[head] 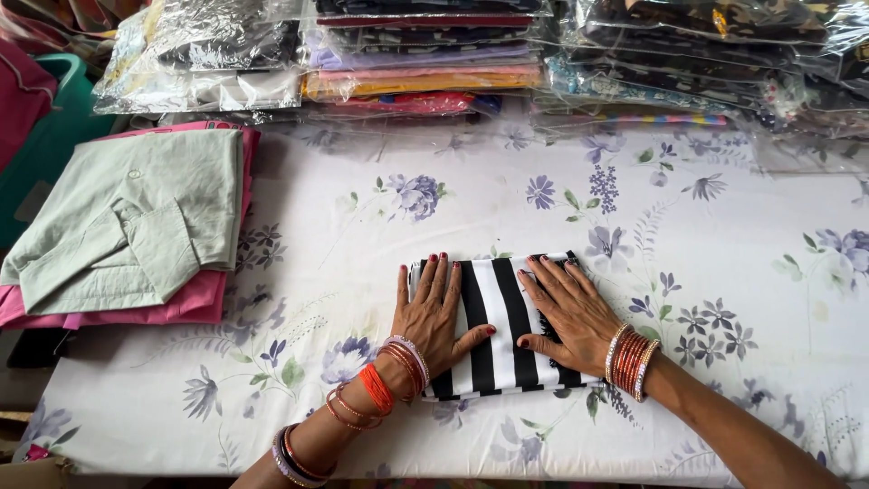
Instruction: Folding a striped t-shirt and then spreading out a red t-shirt on a table for folding.
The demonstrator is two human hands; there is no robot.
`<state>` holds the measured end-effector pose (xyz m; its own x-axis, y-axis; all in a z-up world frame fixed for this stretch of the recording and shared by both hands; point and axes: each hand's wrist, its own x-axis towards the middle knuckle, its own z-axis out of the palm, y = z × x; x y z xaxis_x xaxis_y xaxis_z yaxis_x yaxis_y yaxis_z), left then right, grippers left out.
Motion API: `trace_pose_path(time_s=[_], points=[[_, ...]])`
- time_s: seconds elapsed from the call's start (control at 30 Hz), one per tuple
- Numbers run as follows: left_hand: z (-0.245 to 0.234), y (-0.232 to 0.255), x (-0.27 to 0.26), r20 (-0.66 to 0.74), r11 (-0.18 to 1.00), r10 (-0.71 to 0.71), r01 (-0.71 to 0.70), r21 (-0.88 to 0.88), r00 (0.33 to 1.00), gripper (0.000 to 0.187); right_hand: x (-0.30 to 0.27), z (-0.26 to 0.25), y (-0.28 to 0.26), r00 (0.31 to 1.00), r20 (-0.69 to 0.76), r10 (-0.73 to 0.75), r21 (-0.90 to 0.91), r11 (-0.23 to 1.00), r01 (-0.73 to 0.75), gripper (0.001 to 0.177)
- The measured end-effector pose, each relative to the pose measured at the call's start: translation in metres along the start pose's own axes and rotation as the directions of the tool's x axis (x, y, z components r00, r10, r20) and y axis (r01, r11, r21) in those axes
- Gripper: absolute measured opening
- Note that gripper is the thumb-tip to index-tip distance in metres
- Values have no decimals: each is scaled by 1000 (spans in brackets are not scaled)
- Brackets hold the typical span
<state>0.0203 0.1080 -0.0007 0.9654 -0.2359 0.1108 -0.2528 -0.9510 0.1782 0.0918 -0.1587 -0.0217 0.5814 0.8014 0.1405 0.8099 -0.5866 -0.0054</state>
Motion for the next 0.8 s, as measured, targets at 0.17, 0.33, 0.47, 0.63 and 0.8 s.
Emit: trace_pose_path(time_s=[0.17,0.33,0.47,0.63,0.8], points=[[-12,19,2,21,994,37,-39,104,999,108,3,-25,-10,993,-117,-5,15,1000,6,100],[11,27,9,-76,985,175,-175,11,982,113,7,-8,23,994,-104,19,30,999,-16,100],[9,25,15,3,980,193,-193,-44,981,111,6,-6,32,989,99,112,54,992,-118,97],[7,18,16,59,988,145,-142,-56,988,110,6,-6,30,988,95,118,62,990,-124,96],[8,20,12,12,986,167,-167,-24,986,113,3,-6,29,990,73,125,11,992,-126,95]])
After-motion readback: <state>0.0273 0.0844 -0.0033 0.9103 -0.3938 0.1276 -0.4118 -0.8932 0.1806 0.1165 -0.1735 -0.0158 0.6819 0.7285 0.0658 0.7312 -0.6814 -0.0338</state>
